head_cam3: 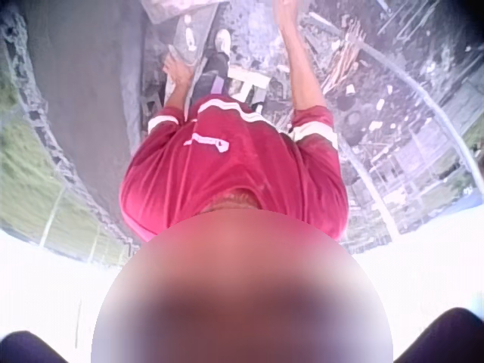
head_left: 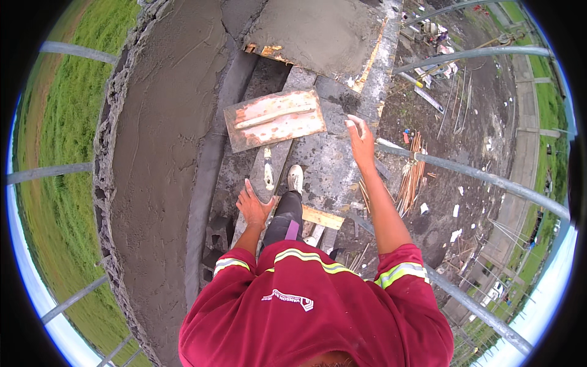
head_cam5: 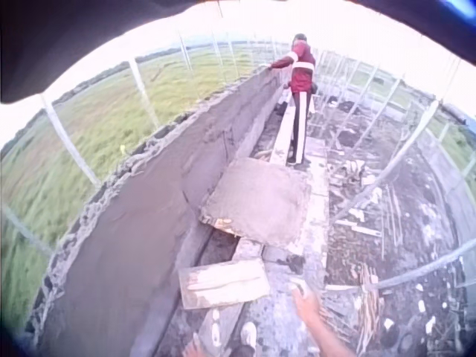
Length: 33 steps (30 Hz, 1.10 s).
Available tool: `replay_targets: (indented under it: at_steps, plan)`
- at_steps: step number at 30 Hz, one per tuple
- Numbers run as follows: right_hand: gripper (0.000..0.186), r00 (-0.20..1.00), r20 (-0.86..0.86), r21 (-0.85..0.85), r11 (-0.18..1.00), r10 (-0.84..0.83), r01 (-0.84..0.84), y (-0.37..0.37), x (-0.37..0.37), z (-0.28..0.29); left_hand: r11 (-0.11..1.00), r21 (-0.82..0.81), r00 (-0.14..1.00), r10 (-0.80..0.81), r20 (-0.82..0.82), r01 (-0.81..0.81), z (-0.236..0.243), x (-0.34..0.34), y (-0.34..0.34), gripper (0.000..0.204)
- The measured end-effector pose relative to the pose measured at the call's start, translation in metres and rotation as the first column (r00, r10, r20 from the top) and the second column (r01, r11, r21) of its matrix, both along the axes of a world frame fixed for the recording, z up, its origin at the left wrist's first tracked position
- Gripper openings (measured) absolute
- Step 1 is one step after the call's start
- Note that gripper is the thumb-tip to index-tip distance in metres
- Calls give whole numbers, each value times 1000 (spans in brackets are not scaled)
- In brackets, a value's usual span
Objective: The person smooths wet concrete on a curved wall using a trowel and a wooden float. They walk along scaffolding, adjust a hanging metal pipe, and continue leveling the concrete surface.
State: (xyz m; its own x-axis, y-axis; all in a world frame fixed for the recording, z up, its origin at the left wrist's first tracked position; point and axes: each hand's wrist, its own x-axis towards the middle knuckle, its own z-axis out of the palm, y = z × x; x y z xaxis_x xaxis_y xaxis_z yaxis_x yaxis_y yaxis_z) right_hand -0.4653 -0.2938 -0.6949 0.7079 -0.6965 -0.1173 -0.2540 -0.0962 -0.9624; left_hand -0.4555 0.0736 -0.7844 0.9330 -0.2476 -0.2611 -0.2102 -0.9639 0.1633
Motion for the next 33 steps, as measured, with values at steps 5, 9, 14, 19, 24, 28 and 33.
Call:
replay_targets:
  at_steps: [5,9,14,19,24,28,33]
  plan:
    - [48,877,-318,-541,690,360,-480,47,83,-12,997,-72,983,28,-180,-41,17,7,5,125]
    - [46,723,-532,-582,430,440,-690,68,132,-32,948,-268,985,161,-69,-174,22,24,1,98]
    - [28,542,-641,-407,358,543,-840,63,163,-35,371,-542,636,211,-742,-754,20,68,-58,63]
    - [34,580,-523,-363,453,624,-814,34,162,-4,183,-365,389,118,-914,-913,40,91,-85,30]
    - [37,826,-271,54,865,494,-499,-48,154,5,536,-613,804,261,-534,-581,60,106,-97,31]
    - [42,950,60,683,681,308,-264,-127,164,-6,604,-622,862,272,-428,-499,95,137,-144,33]
    - [35,995,93,987,132,33,-97,-200,171,-9,756,-532,904,184,-385,-381,146,189,-228,37]
